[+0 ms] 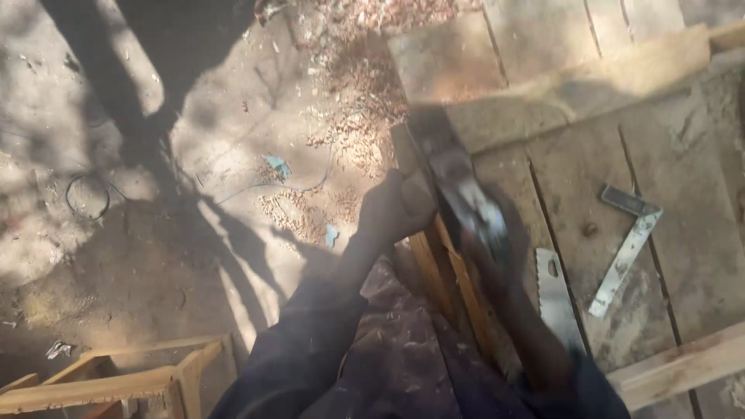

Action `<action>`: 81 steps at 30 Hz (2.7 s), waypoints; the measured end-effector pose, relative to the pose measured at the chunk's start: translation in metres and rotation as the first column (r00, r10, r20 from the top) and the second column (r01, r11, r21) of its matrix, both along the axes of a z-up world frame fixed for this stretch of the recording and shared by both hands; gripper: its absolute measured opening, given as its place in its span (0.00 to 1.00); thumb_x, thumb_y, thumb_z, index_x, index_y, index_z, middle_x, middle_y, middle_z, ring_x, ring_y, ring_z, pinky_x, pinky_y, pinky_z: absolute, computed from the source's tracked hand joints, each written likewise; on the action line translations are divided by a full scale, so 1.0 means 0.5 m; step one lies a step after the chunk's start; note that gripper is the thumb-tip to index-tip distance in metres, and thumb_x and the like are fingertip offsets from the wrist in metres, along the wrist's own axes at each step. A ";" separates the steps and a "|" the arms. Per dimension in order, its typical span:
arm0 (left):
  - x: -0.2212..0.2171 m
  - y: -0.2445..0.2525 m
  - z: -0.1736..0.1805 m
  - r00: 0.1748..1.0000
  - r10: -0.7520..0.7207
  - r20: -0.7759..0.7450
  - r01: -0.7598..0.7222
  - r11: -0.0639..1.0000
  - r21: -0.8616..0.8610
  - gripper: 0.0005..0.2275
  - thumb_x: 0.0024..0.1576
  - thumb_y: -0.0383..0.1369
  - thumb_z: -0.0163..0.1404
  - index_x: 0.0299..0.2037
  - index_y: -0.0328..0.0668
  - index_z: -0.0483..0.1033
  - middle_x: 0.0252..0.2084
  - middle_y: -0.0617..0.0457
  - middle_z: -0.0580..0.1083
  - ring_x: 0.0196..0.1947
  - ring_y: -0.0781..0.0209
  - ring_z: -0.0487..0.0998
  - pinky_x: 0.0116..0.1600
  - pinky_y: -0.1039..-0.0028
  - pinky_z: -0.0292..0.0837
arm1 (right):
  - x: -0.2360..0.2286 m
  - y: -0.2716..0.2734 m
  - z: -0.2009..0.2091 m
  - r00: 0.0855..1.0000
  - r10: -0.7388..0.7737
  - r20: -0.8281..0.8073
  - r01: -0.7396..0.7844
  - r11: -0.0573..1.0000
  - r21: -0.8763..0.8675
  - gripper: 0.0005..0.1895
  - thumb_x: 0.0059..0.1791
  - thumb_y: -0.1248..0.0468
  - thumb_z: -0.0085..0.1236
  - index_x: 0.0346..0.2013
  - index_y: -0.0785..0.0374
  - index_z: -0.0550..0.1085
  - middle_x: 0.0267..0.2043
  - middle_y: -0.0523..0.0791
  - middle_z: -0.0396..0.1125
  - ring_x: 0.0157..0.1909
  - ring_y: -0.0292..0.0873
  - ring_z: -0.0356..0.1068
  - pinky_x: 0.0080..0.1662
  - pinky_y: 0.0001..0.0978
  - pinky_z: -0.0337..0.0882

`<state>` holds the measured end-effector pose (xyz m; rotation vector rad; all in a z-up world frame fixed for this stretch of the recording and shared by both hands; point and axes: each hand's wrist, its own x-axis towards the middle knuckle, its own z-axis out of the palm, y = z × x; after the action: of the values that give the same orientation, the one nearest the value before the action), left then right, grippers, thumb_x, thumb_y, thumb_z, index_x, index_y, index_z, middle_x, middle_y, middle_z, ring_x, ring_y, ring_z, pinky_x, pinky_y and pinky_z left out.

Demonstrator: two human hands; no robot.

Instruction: The person aligns a small grooved wooden piece against a longer board, then uses a hand plane to smooth the small piece. They apply white glue to the small piece and press it onto the board, then select nails from a compartmentalized box.

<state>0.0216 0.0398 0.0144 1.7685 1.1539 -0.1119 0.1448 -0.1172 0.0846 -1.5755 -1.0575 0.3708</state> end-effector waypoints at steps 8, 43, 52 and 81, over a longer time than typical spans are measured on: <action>-0.007 -0.020 -0.026 0.999 -0.043 -0.033 0.045 0.998 0.041 0.38 0.39 0.50 0.64 0.61 0.49 0.66 0.52 0.38 0.77 0.54 0.34 0.78 0.60 0.47 0.75 | -0.006 0.056 -0.043 1.000 -0.009 -0.007 0.009 0.999 -0.053 0.34 0.52 0.50 0.61 0.65 0.68 0.68 0.61 0.57 0.67 0.64 0.56 0.67 0.65 0.52 0.63; 0.004 -0.007 0.033 0.996 -0.078 -0.052 0.080 0.996 0.025 0.37 0.40 0.46 0.61 0.63 0.46 0.64 0.39 0.50 0.78 0.39 0.49 0.81 0.40 0.62 0.76 | -0.032 -0.138 0.006 0.999 -0.028 0.018 0.032 0.947 -0.319 0.34 0.49 0.48 0.52 0.64 0.65 0.67 0.65 0.53 0.66 0.68 0.54 0.66 0.63 0.45 0.68; 0.005 0.007 0.064 0.998 -0.050 -0.040 0.049 0.999 -0.021 0.37 0.43 0.49 0.58 0.65 0.48 0.63 0.42 0.49 0.79 0.41 0.49 0.82 0.42 0.63 0.78 | -0.024 -0.038 0.035 1.000 -0.007 -0.001 0.007 0.970 -0.243 0.31 0.51 0.50 0.53 0.65 0.61 0.66 0.63 0.50 0.67 0.65 0.52 0.67 0.60 0.44 0.67; -0.027 -0.009 0.051 1.000 0.014 -0.006 -0.014 0.985 -0.172 0.44 0.40 0.48 0.67 0.69 0.45 0.63 0.62 0.35 0.72 0.63 0.35 0.72 0.60 0.44 0.74 | -0.056 -0.117 0.028 0.985 -0.076 -0.155 0.021 0.945 -0.328 0.40 0.43 0.44 0.62 0.66 0.59 0.70 0.63 0.51 0.69 0.66 0.52 0.67 0.64 0.44 0.66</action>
<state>0.0080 0.0354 0.0399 1.6081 1.1256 -0.2017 0.1167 -0.1757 0.0986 -1.8237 -0.8570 0.6580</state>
